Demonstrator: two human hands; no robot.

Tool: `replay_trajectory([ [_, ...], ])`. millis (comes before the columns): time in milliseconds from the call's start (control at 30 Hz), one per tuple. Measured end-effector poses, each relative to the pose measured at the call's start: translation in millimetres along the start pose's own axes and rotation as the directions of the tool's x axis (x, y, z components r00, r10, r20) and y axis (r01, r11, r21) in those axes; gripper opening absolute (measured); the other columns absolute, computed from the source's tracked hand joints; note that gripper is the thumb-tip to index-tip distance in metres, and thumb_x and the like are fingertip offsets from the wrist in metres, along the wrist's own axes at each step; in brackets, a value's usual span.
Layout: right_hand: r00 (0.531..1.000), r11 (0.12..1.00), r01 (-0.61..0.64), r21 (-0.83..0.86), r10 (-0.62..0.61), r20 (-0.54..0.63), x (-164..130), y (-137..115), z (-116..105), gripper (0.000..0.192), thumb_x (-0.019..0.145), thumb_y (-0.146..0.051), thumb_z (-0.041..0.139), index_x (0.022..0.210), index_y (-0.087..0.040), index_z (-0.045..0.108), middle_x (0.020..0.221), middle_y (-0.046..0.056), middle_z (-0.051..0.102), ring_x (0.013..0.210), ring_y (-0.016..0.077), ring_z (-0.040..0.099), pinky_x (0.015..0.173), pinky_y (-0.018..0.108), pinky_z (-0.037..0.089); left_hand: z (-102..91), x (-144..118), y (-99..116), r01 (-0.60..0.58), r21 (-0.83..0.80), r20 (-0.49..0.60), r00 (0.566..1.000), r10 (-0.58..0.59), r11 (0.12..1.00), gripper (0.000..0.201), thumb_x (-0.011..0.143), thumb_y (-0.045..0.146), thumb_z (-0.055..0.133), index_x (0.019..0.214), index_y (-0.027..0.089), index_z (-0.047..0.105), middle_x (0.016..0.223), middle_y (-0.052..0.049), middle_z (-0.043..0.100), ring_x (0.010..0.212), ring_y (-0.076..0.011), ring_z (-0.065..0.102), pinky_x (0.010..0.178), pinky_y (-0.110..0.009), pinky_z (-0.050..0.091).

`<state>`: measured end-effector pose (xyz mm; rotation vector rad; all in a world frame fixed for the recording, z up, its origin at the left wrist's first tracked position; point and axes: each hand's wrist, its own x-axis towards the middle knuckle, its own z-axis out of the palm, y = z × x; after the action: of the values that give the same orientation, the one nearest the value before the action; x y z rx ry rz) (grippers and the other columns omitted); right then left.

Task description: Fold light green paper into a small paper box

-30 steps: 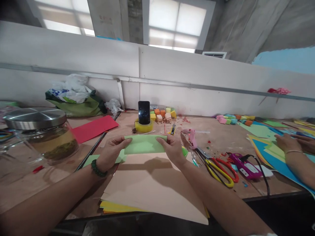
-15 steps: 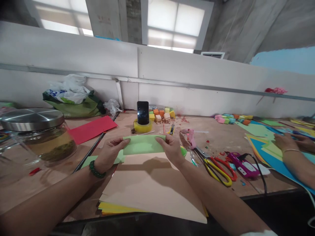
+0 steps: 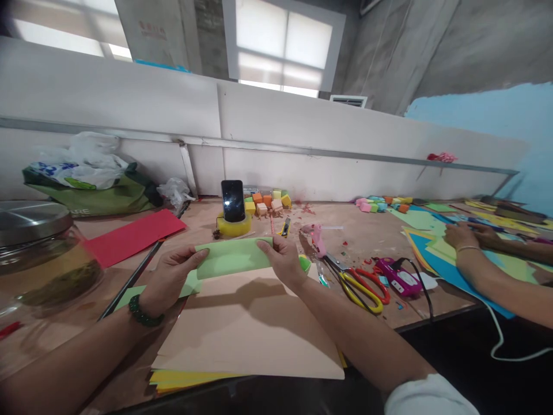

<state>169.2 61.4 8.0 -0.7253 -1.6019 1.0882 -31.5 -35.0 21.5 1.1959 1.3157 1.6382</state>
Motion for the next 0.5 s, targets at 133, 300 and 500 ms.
replay_trajectory([
  [133, 1.0, 0.999, -0.022, -0.029, 0.022, 0.006, 0.8, 5.3, -2.0, 0.047, 0.068, -0.062, 0.064, 0.064, -0.017, 0.055, 0.057, -0.003, 0.043, 0.053, 0.0102, 0.037, 0.047, 0.023, 0.032, -1.2, -0.1, 0.3, -0.027, 0.077, -0.003, 1.0, 0.027, 0.997, 0.039, 0.062, 0.052, 0.073, 0.055, 0.017, 0.056, 0.052, 0.005, 0.048, 0.051, -0.0097, 0.041, 0.047, -0.021, 0.033],
  [300, 0.996, 0.958, -0.013, -0.285, 0.037, 0.078, 7.0, 12.3, -4.4, 0.04, 0.076, -0.054, 0.056, 0.06, -0.018, 0.047, 0.056, -0.005, 0.038, 0.053, 0.0091, 0.033, 0.047, 0.022, 0.027, -5.9, 7.0, -2.0, -0.007, 0.302, 0.046, 0.999, -0.007, 0.953, 0.027, 0.065, 0.044, 0.063, 0.064, 0.017, 0.06, 0.052, 0.006, 0.044, 0.05, -0.0104, 0.04, 0.048, -0.022, 0.033],
  [500, 0.961, 0.814, -0.006, -0.581, 0.165, 0.222, 3.9, 16.9, -1.6, 0.015, 0.068, -0.025, 0.067, 0.063, -0.018, 0.054, 0.055, -0.006, 0.04, 0.055, 0.0101, 0.037, 0.052, 0.022, 0.025, -9.5, 8.7, -11.4, -0.067, 0.804, 0.195, 0.968, -0.157, 0.59, 0.046, 0.071, 0.022, 0.052, 0.116, 0.016, 0.057, 0.06, 0.005, 0.05, 0.058, -0.017, 0.051, 0.055, -0.026, 0.037],
])
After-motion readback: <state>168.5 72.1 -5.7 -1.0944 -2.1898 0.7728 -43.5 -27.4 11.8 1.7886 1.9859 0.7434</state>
